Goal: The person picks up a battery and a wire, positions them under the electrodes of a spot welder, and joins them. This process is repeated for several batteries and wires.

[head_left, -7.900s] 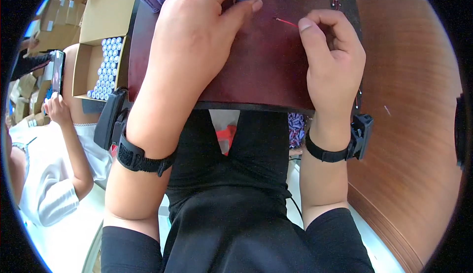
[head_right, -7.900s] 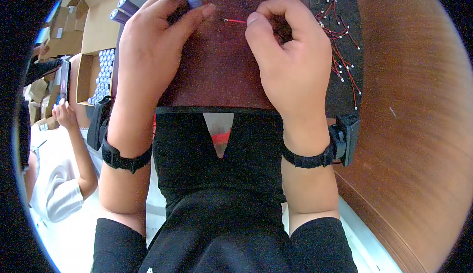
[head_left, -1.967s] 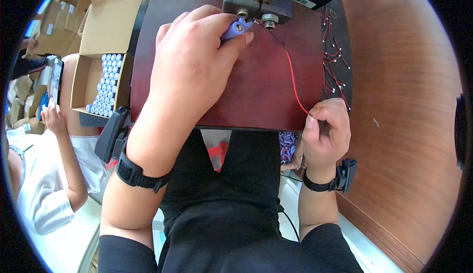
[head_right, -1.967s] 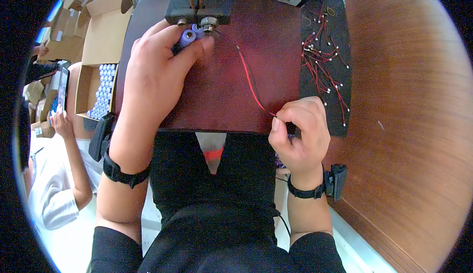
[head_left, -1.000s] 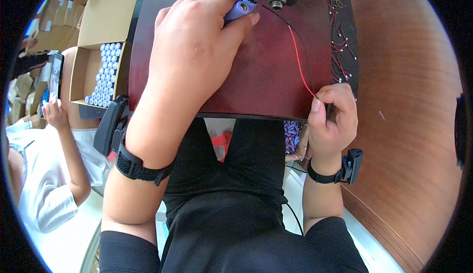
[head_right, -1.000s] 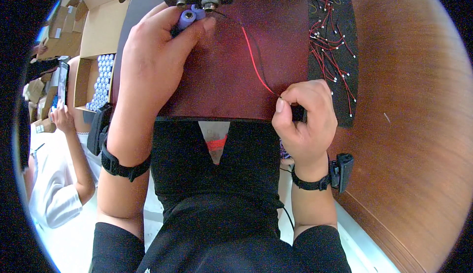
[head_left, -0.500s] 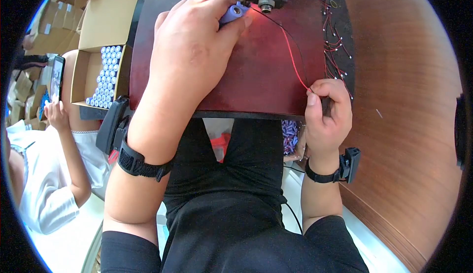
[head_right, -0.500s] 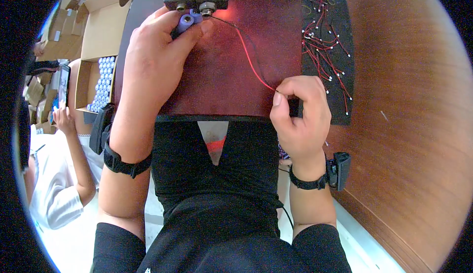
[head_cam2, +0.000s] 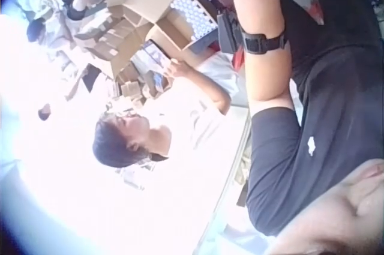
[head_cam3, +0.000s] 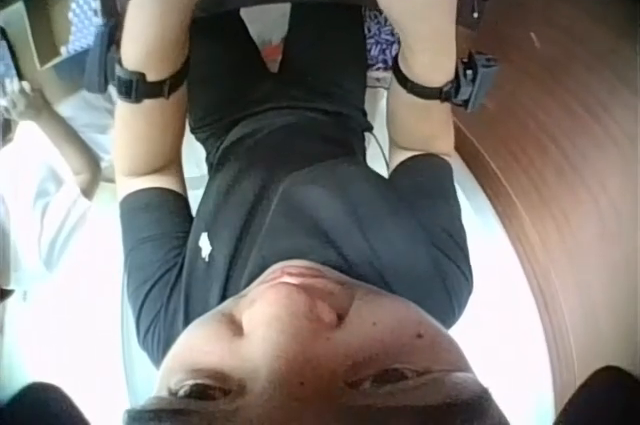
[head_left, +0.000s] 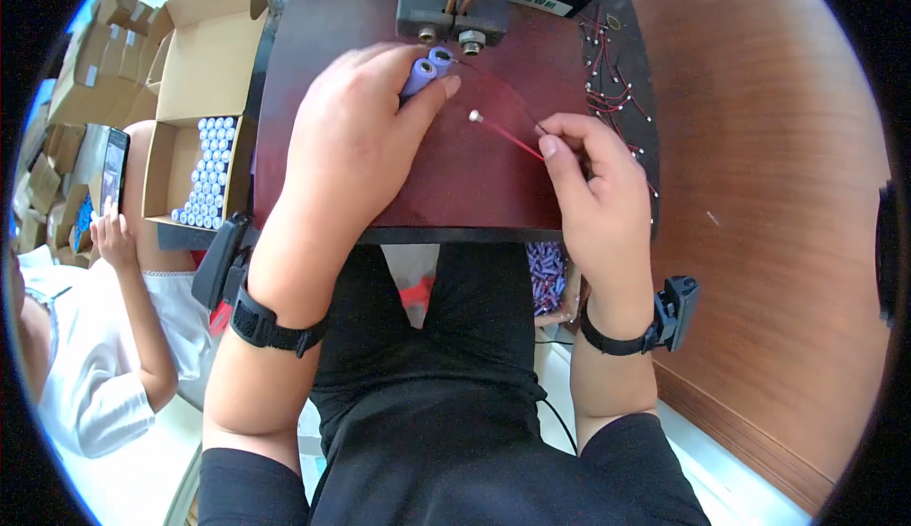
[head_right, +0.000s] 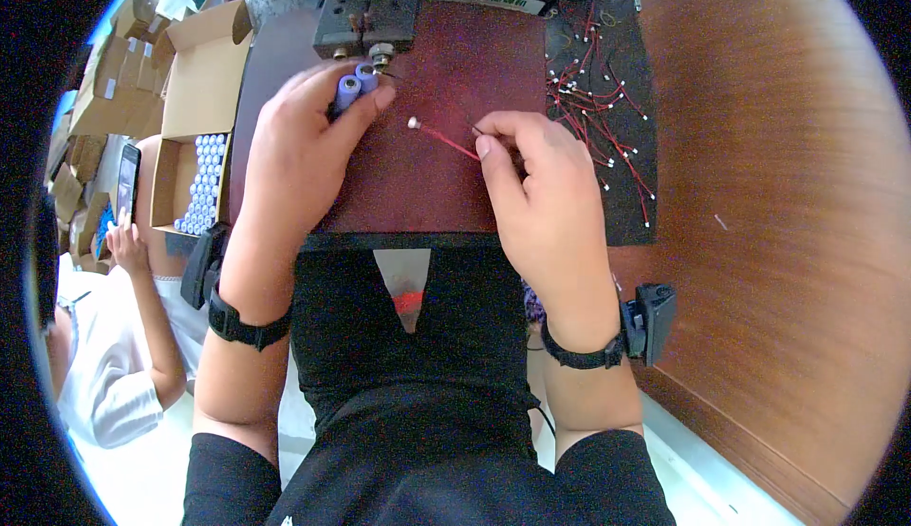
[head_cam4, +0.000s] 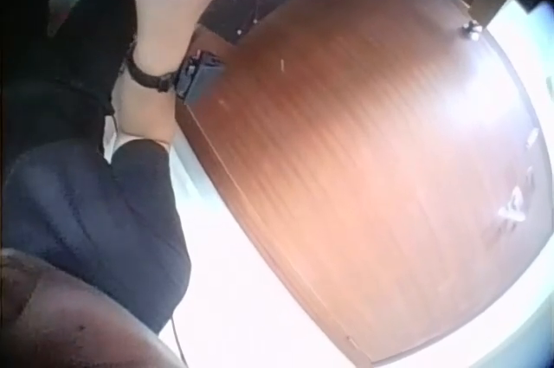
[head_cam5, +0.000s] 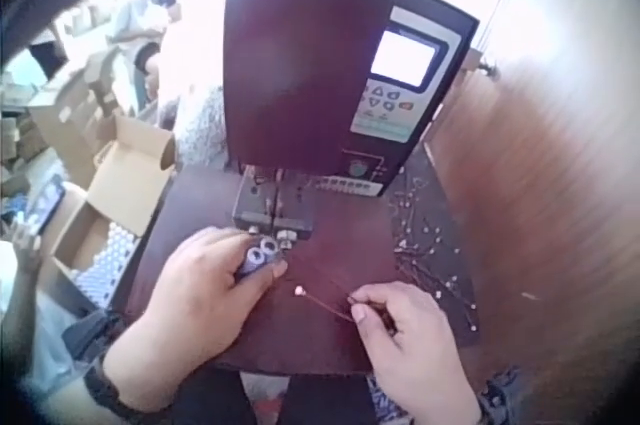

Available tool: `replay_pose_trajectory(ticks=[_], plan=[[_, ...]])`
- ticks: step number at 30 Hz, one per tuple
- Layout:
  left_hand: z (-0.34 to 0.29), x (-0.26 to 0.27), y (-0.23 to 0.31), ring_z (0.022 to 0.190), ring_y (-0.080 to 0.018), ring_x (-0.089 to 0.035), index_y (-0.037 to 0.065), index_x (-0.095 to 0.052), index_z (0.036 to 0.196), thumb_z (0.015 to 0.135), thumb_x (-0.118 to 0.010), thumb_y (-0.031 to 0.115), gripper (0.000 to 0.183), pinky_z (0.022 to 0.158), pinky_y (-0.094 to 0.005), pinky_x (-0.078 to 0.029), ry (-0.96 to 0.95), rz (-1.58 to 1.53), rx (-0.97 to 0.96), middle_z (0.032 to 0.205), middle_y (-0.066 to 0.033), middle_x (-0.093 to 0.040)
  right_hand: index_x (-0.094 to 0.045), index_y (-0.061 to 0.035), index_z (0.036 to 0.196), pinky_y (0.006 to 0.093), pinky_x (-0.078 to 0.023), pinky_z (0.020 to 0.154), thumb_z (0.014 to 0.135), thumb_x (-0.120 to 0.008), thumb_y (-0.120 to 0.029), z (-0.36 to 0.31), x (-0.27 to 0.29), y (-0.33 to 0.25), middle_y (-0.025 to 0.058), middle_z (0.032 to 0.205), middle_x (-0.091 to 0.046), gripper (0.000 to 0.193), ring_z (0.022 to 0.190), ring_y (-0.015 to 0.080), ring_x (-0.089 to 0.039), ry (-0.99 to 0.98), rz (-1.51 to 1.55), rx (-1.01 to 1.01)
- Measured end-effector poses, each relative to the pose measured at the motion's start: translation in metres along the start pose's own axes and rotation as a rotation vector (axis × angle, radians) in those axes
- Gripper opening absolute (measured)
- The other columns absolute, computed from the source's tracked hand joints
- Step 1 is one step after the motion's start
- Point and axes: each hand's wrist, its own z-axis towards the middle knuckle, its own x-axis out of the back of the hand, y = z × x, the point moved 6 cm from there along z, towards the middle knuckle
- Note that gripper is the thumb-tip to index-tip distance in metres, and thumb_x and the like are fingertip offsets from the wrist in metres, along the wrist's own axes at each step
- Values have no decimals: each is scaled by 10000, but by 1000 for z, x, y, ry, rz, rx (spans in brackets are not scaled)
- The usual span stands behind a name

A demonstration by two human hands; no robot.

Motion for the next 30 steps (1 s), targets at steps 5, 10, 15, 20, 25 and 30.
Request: replay_pose_trajectory(ticks=[5,10,15,20,25,30], plan=[[-18,17,23,1019,-359,-703,17,-599,1295,951,-700,156,385,886,-391,-531,-96,-214,38,1100,-248,-695,-608,-11,1189,409,-534,866,1007,-580,-99,-14,12,-21,197,1080,-676,204,968,379,-676,84,-123,204],[-41,19,15,891,-225,-671,-4,-615,1212,990,-655,126,260,813,-339,-533,-175,-394,101,1010,-154,-710,-652,-24,1140,356,-540,869,1001,-632,-165,-28,1,-15,168,1091,-696,199,976,301,-698,36,-59,310],[-49,38,27,869,-118,-611,-8,-671,1169,973,-694,133,243,817,-288,-520,-215,-562,219,1010,-59,-705,-668,-13,1025,366,-518,766,965,-651,-140,-45,8,-43,136,950,-664,141,863,305,-657,-56,-128,356],[-55,51,38,958,-132,-635,25,-658,1248,930,-740,146,350,887,-309,-518,-312,-495,181,1062,-77,-711,-646,-22,1020,429,-524,785,980,-608,-135,-52,8,-49,160,970,-656,125,898,342,-656,-35,-141,447],[-61,58,40,960,-186,-687,13,-677,1204,902,-761,140,338,872,-333,-535,-322,-458,122,1021,-127,-730,-641,-18,1108,378,-544,800,1004,-586,-113,-59,7,-40,137,968,-698,151,879,277,-689,18,63,206],[-54,65,40,913,-244,-708,-3,-699,1123,896,-770,168,294,839,-348,-543,-212,-353,28,959,-155,-732,-627,-9,1150,328,-552,807,1023,-570,-93,-55,4,-37,113,930,-717,163,866,194,-697,-57,-137,280]])
